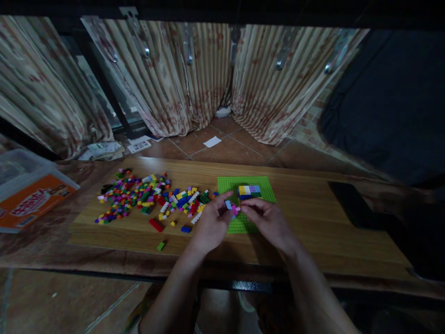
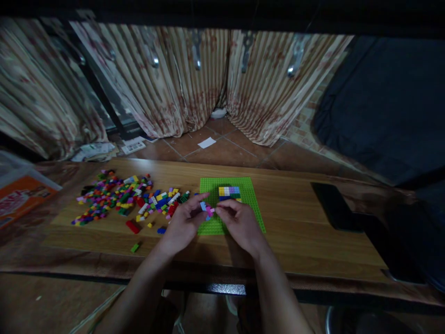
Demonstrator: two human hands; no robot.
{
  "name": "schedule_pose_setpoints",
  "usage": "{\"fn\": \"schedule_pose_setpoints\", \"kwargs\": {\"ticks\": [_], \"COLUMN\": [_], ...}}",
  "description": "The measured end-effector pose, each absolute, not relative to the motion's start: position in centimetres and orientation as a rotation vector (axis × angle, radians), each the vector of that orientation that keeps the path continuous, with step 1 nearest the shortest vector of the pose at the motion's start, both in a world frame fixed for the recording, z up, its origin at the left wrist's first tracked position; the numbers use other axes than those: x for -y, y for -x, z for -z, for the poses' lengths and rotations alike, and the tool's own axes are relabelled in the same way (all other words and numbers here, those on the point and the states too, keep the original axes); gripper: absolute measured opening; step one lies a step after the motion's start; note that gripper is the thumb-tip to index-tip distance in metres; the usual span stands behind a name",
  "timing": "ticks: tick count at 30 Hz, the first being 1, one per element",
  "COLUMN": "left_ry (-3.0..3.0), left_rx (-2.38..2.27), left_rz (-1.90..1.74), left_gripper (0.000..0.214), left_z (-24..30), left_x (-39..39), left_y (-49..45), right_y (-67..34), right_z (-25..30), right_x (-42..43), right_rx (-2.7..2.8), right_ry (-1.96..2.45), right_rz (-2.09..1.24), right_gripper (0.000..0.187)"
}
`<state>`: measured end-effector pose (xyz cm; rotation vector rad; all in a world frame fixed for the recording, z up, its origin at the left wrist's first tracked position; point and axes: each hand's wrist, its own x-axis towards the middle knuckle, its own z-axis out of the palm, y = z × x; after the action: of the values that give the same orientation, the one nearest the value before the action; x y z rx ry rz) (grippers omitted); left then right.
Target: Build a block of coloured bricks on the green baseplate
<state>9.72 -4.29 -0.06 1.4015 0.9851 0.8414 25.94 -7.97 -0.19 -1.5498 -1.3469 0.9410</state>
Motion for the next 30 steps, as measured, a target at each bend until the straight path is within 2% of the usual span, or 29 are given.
{"fn": "schedule_pose_setpoints", "kwargs": {"ticks": [8,16,25,30], "left_ry": [-1.412,-1.339,-1.256,-1.199], "left_rx": [-0.953,-0.926,-0.883,-0.796], "left_rz": [-0.895,-0.938,-0.982,-0.992], "left_gripper": [0.050,0.044,0.037,0.040], "left_z": [0.4,-0.1,-0.3,-0.8], "left_x": [4.2,4.5,4.5,5.2], "left_y": [-9.6,-9.9,-10.3,-9.1], "right_y": [-25.0,-24.0,-22.5,-24.2], "right_z": [-0.1,0.2,0.1,-0.9], "right_x": [8.0,7.8,7.8,7.6], "right_rx": [1.395,1.055,0.798,0.541], "right_ry": [1.499,1.408,1.361,1.305], "right_rz": [-0.974,-1.013,-0.932,-0.757], "right_gripper": [0.023,0.021,0.021,0.023]}}
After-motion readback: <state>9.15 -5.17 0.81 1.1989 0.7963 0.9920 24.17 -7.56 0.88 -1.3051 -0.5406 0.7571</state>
